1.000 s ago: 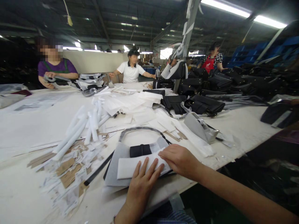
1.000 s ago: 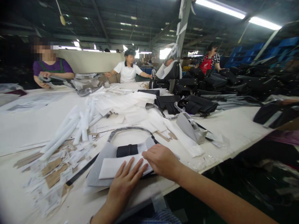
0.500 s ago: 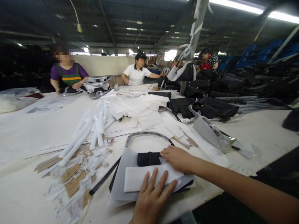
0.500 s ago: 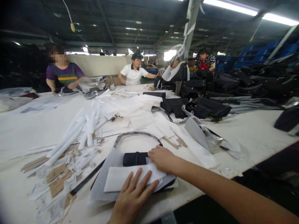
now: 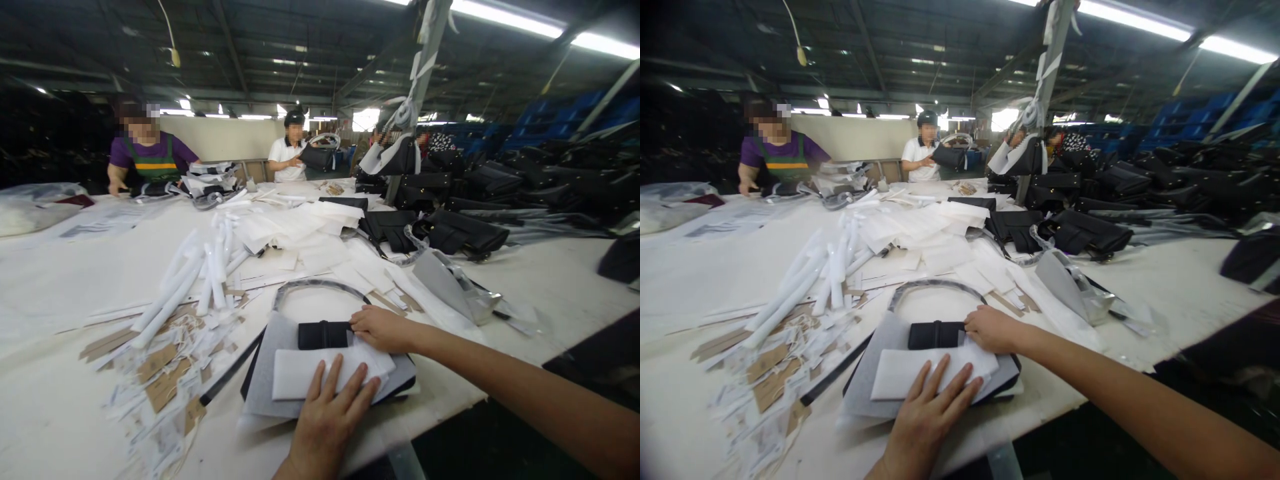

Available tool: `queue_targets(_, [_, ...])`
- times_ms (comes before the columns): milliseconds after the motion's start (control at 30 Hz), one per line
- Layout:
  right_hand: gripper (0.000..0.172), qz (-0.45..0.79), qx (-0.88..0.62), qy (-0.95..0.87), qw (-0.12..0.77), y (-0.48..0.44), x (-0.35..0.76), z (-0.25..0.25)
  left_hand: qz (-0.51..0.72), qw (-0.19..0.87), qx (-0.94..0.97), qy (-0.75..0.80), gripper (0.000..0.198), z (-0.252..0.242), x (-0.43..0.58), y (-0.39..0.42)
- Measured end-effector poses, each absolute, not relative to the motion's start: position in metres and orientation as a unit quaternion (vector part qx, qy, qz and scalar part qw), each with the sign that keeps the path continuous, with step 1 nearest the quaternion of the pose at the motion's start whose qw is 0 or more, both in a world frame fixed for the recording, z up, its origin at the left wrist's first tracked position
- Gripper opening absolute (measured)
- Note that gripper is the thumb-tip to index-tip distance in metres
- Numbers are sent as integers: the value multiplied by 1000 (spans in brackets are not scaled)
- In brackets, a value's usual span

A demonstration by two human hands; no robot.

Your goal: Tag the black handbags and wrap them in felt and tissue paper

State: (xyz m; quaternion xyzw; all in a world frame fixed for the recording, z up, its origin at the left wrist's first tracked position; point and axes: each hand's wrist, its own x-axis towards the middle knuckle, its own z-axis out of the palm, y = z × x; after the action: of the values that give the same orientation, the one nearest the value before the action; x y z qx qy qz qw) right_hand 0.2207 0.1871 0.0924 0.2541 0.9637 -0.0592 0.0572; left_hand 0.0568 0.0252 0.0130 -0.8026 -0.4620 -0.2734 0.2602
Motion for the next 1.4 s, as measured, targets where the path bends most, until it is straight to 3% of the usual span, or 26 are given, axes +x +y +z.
queue_targets(100, [27, -70, 276, 958, -41, 173, 243, 104, -282, 255, -803, -460, 38, 13, 57, 24])
queue_targets(267, [29, -74, 277, 898, -334, 95, 310, 90, -264, 227, -815, -464, 40, 17, 56, 21])
queue_targets(333, [33, -51, 266, 906, -327, 61, 334, 71, -247, 205, -825, -466, 42, 20, 55, 20])
queue_targets(433, [49, -10, 240, 948, -209, 27, 350, 36, -217, 183, -839, -464, 45, 25, 53, 19])
queue_targets(500, [48, 7, 232, 959, -165, 21, 348, 15, -197, 179, -846, -462, 48, 27, 53, 19])
queue_targets(667, [36, 1, 192, 940, -283, 31, 324, -6, -177, 189, -849, -460, 50, 28, 53, 18])
queue_targets(767, [30, -28, 172, 932, -319, 27, 312, 2, -180, 197, -847, -459, 48, 27, 53, 17])
queue_targets(1100, [27, -13, 174, 933, -313, -13, 310, 33, -191, 197, -840, -468, 49, 23, 58, 14])
queue_targets(1400, [30, -17, 165, 942, -292, 28, 288, 94, -199, 185, -845, -461, 49, 24, 60, 14])
